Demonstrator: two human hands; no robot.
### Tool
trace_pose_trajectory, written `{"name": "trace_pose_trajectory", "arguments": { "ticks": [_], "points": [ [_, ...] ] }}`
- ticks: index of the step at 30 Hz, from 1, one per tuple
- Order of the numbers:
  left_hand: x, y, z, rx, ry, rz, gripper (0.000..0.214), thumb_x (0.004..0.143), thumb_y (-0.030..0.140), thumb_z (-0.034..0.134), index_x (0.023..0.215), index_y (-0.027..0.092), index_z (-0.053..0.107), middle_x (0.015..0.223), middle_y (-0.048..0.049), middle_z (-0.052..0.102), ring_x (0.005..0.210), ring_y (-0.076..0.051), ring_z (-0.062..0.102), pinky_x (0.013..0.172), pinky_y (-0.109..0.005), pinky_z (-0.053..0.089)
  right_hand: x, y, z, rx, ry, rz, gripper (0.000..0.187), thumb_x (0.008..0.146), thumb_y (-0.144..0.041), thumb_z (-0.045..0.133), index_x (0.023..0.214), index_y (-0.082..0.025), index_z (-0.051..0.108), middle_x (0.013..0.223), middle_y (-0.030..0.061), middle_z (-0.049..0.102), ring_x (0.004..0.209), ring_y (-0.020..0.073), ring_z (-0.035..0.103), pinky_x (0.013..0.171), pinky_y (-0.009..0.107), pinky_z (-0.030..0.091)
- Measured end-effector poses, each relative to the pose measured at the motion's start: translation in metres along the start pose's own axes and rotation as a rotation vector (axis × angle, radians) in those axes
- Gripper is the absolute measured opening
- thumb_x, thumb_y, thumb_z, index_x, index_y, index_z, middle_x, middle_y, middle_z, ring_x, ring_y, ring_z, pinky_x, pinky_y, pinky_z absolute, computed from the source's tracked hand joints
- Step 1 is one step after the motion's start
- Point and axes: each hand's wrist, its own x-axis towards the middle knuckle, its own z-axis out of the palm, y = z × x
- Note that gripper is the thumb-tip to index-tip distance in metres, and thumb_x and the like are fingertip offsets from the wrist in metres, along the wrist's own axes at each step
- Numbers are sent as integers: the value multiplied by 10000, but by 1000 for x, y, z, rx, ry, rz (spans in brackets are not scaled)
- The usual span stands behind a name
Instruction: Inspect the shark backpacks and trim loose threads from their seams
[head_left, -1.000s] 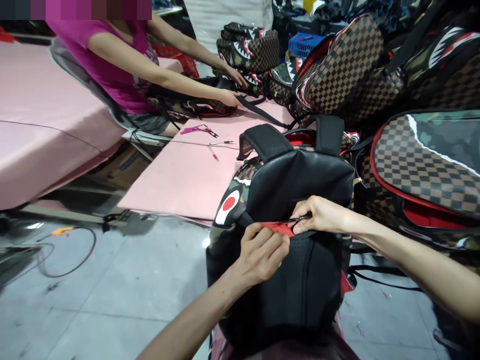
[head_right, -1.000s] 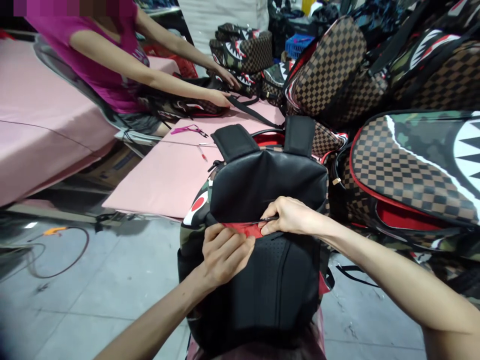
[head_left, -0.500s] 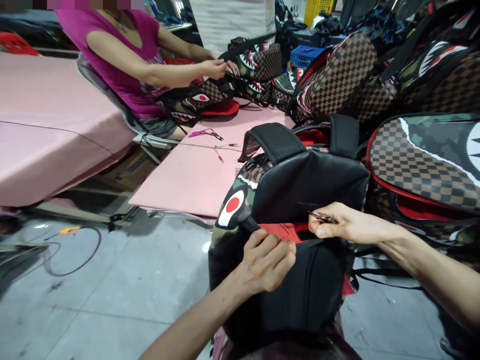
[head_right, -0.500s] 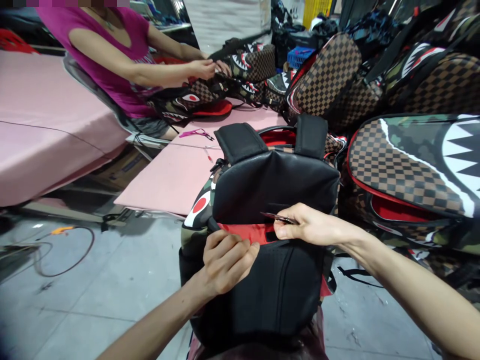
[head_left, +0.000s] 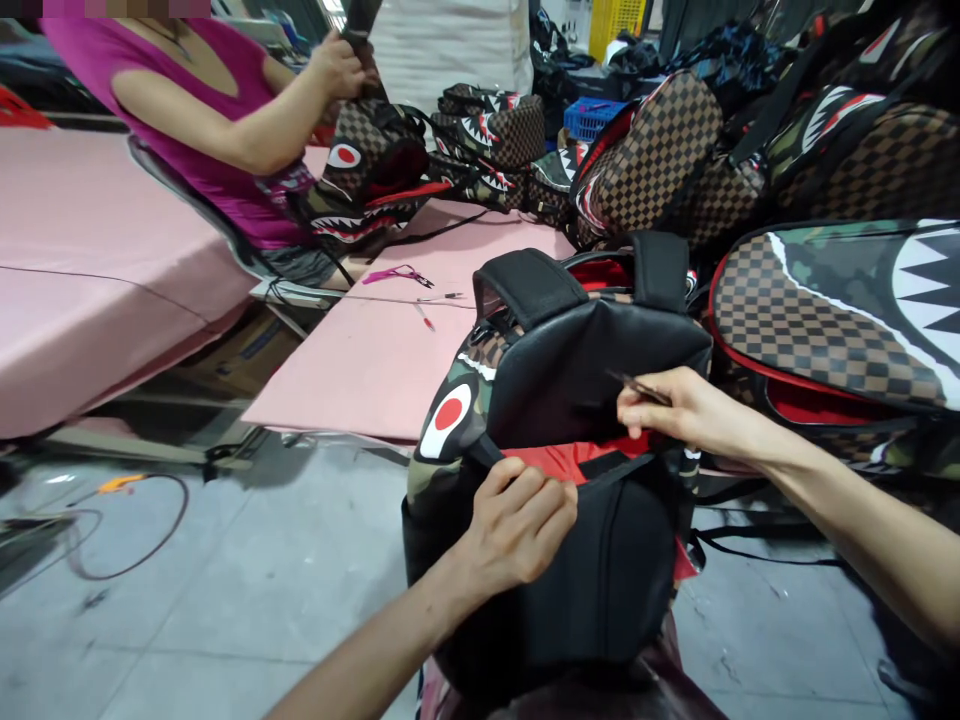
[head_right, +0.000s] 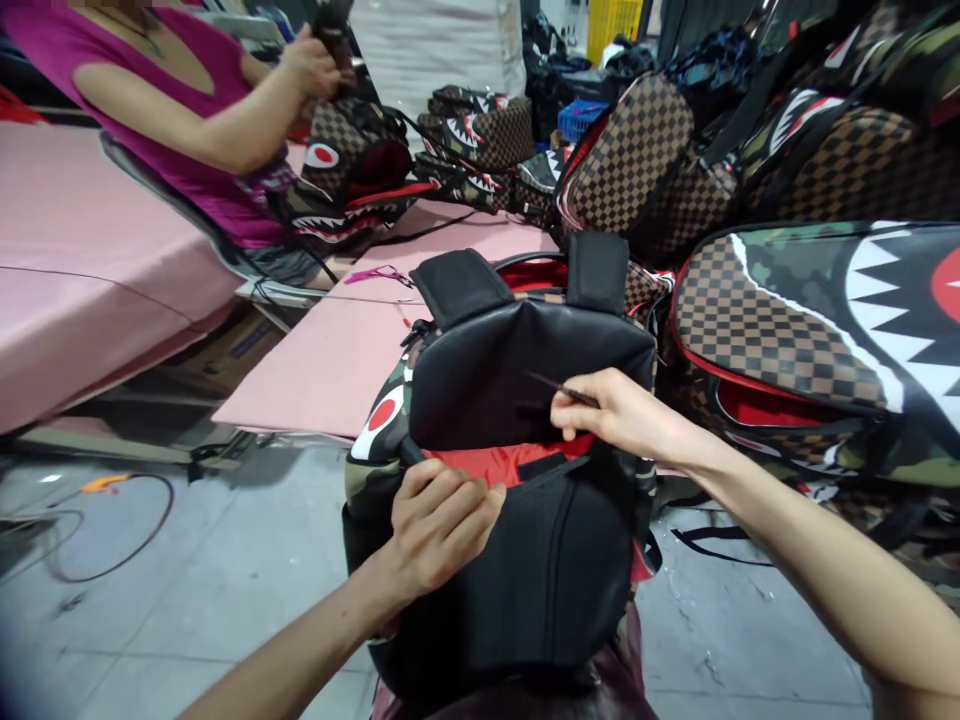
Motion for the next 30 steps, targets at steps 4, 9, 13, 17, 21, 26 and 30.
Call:
{"name": "trace_pose_trajectory", "arguments": {
  "ticks": [4,9,13,17,21,26,30],
  "points": [
    [3,0,3,-3,-3,32,211,747,34,574,635,180,471,541,43,480,556,-103,393,610,-299,301,4,6,6,-266,-96,24,265,783,-404,575,836,-180,705,746,32,684,690,173,595,614,244,376],
    [1,0,8,2,-10,31,202,757,52,582,651,183,471,552,42,474,574,-106,388,638,-294,324,12,13,22,-329,-44,103,250,730,-405,618,661,-167,655,584,-2,596,560,130,512,529,236,307],
    [-4,-5,15,-31,-37,-6,177,754,37,568,700,183,484,582,37,489,596,-115,399,661,-298,342,15,21,23,-79,-3,93,179,772,-295,531,674,-152,578,612,-14,584,572,108,491,536,221,333],
    [-7,-9,22,-36,-91,-53,182,762,24,517,688,187,487,562,34,465,593,-128,387,650,-303,327,20,26,27,-66,14,107,111,765,-200,487,682,-154,546,662,5,620,590,106,503,550,221,341],
    [-4,-13,25,4,-181,-67,217,793,63,486,612,183,478,540,24,435,580,-134,359,633,-301,317,29,24,34,79,46,127,103,723,-185,512,626,-165,483,558,-24,523,506,83,415,485,210,290],
    [-5,-20,26,22,-227,-90,206,805,90,490,622,177,530,544,15,440,583,-140,359,621,-302,317,25,22,18,583,143,86,293,714,-382,609,651,-189,398,553,-60,447,400,28,218,405,201,146],
    [-13,-28,25,13,-220,-127,233,796,89,511,579,172,500,550,12,447,588,-140,354,619,-301,316,-8,31,-18,244,-170,80,398,798,-494,529,565,-177,465,463,-37,433,394,57,307,404,212,229]
  ]
}}
